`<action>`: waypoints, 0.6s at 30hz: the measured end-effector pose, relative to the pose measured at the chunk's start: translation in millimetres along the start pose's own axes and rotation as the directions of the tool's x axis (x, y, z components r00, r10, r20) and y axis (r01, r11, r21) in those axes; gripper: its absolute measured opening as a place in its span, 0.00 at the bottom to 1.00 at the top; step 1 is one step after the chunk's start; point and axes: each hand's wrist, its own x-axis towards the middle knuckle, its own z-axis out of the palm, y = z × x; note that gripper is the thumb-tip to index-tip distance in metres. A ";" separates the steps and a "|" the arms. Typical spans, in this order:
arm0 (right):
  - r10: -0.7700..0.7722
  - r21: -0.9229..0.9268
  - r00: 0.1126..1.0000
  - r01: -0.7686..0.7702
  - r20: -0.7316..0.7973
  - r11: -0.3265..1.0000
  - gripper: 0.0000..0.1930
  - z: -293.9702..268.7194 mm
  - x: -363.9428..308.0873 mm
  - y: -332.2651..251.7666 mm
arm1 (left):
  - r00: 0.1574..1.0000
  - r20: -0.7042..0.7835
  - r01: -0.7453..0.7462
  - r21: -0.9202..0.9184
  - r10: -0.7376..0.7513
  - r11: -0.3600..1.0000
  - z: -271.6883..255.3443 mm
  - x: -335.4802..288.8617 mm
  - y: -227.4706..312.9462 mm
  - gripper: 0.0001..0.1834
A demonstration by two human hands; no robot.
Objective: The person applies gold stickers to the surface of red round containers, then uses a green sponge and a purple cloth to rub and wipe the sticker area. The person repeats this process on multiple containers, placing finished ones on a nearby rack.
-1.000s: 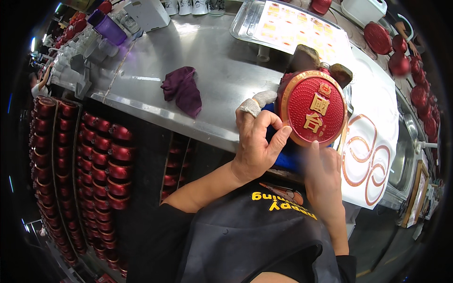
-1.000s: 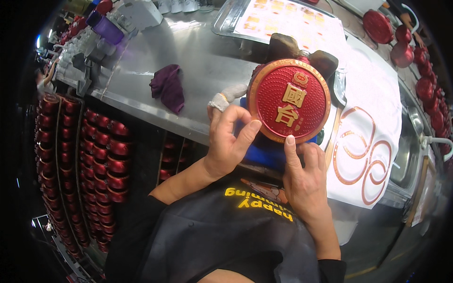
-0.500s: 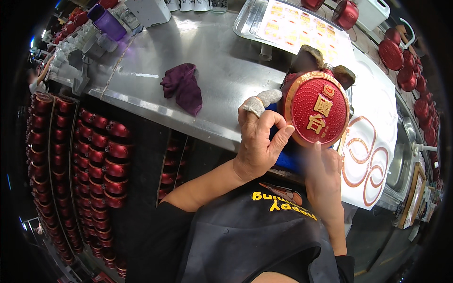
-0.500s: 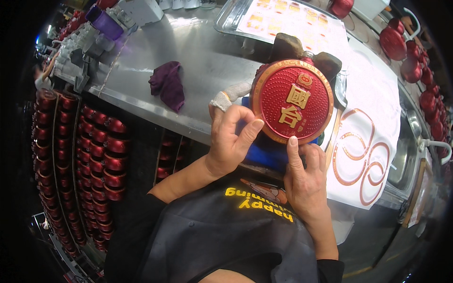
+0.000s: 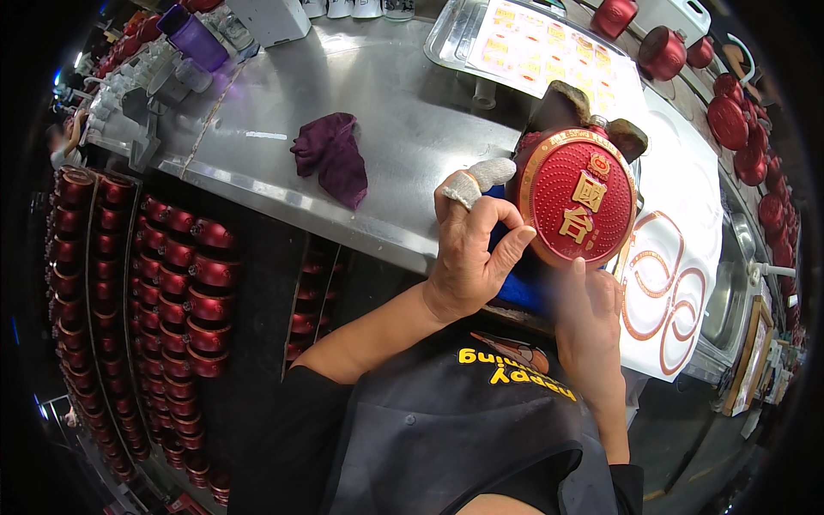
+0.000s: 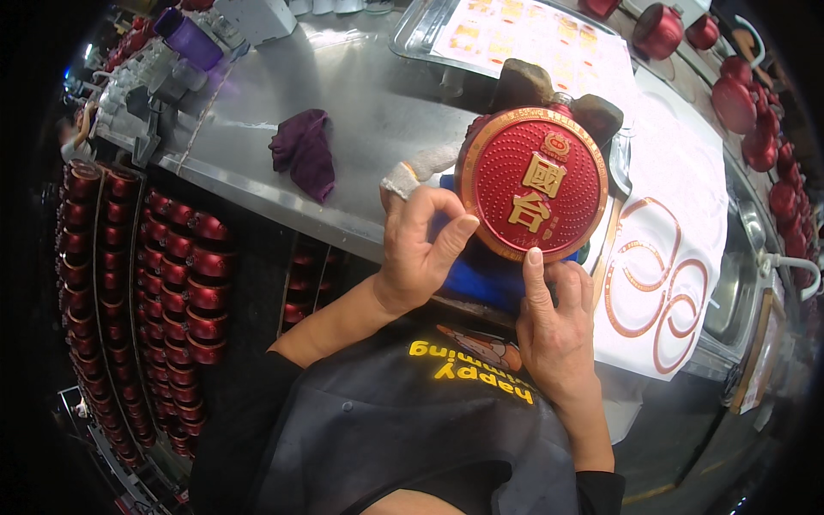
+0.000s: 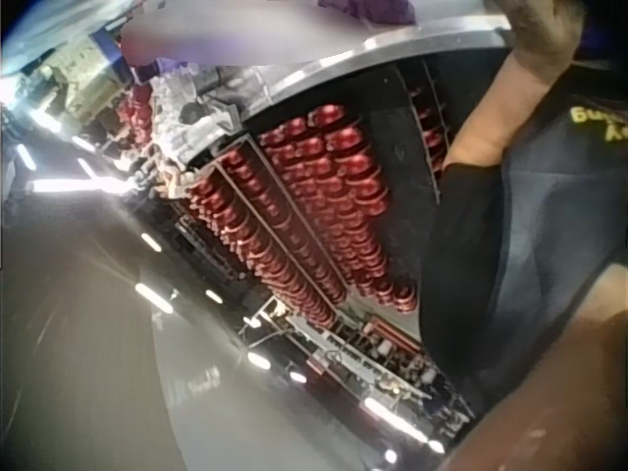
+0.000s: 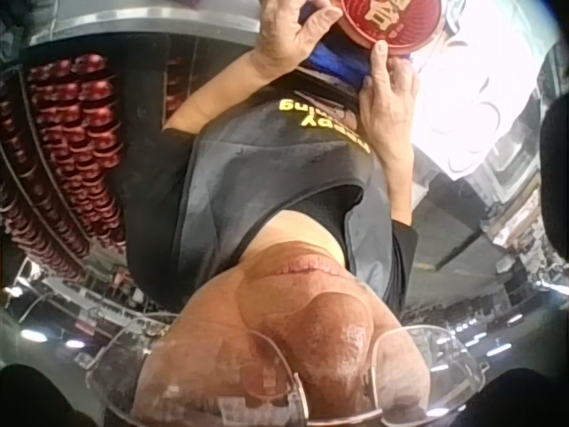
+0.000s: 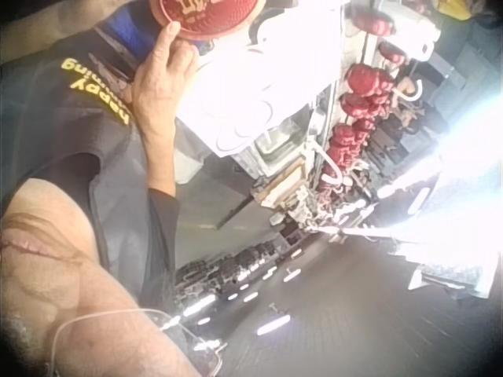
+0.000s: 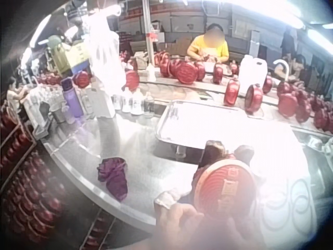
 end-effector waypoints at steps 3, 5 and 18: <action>-0.006 -0.006 1.000 0.006 0.001 1.000 0.43 -0.5 0.1 -0.2 | 1.000 -0.009 -0.003 -0.036 0.002 0.999 0.9 0.9 -1.4 0.12; -0.008 -0.007 1.000 0.008 0.000 1.000 0.43 -0.7 0.2 -0.4 | 0.999 -0.015 -0.031 -0.023 0.031 0.999 1.1 2.0 -2.6 0.12; -0.026 -0.011 1.000 0.027 0.005 1.000 0.42 -1.5 2.5 -1.1 | 0.983 0.155 0.134 -0.277 -0.094 0.952 6.6 -5.8 -25.0 0.33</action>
